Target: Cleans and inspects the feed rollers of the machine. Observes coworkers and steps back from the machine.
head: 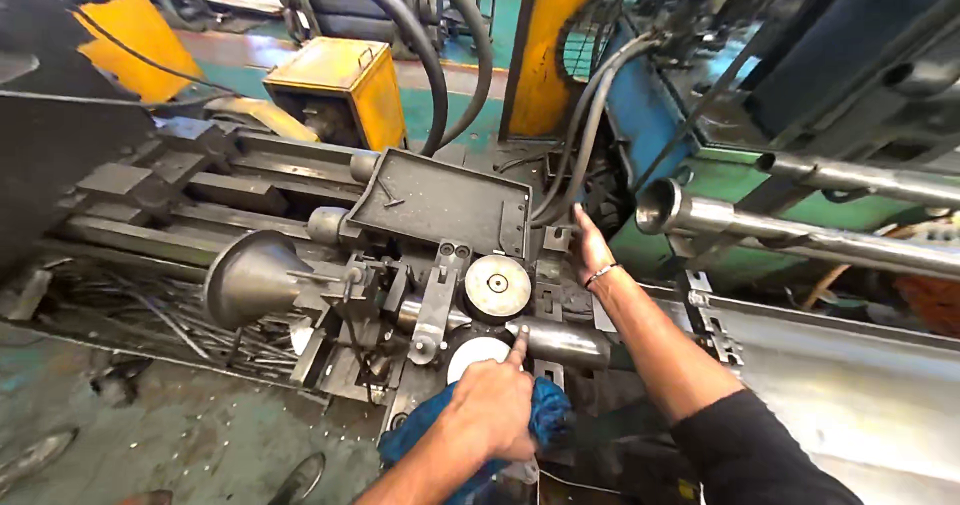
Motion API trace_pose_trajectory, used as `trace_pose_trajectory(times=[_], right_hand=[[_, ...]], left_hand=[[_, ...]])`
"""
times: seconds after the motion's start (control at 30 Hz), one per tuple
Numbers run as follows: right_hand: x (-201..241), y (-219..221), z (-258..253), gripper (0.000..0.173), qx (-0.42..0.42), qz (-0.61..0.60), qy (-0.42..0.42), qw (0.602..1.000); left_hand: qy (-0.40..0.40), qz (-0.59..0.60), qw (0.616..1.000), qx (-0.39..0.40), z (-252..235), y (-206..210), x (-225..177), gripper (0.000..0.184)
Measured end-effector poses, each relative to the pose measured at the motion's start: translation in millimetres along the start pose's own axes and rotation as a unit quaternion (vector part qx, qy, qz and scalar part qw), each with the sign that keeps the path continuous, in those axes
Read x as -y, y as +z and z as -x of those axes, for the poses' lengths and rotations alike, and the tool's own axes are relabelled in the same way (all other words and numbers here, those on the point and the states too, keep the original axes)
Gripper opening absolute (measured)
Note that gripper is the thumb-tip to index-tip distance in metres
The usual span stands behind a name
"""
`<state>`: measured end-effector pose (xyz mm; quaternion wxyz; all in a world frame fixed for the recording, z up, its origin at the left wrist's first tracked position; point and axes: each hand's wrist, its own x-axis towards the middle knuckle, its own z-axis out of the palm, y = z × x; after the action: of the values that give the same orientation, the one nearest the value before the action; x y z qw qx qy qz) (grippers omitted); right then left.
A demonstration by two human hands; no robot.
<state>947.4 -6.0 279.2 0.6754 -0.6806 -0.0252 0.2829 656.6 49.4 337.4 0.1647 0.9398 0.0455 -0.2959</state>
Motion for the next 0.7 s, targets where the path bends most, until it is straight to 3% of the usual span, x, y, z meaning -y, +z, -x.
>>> trace_pose_trajectory(times=[0.07,0.13,0.23,0.3,0.37,0.47,0.53,0.57,0.63,0.7], right_hand=[[32,0,37,0.085,0.079,0.053,-0.103,0.99],[58,-8,82,0.088,0.145,0.165,-0.146,0.965],[54,-24,144,0.069,0.148,0.232,-0.165,0.947],[30,-36,177,0.048,0.099,0.284,-0.193,0.934],[-8,-48,206,0.038,0.011,0.32,-0.247,0.915],[-75,-48,253,0.029,-0.177,0.217,-0.311,0.908],[-130,-35,279,0.031,-0.287,0.194,-0.257,0.902],[-158,-30,285,0.037,-0.292,0.208,-0.201,0.912],[-204,-23,281,0.061,-0.189,0.227,-0.081,0.952],[-226,-11,266,0.072,-0.093,0.249,-0.042,0.963]], left_hand=[[0.01,-0.003,1.0,-0.009,2,-1,4,0.07],[0.023,-0.011,0.999,-0.021,2,-3,7,0.07],[0.044,0.0,0.999,-0.029,3,-7,16,0.074],[0.053,0.023,0.998,-0.04,5,-6,25,0.088],[0.057,0.032,0.997,-0.047,5,-6,31,0.109],[0.067,0.031,0.996,-0.046,1,-7,36,0.119],[0.064,0.037,0.996,-0.042,1,-5,38,0.117],[0.061,0.034,0.997,-0.042,1,-5,39,0.117],[0.057,0.027,0.997,-0.042,2,-5,39,0.117],[0.058,0.018,0.997,-0.045,6,-6,41,0.116]])
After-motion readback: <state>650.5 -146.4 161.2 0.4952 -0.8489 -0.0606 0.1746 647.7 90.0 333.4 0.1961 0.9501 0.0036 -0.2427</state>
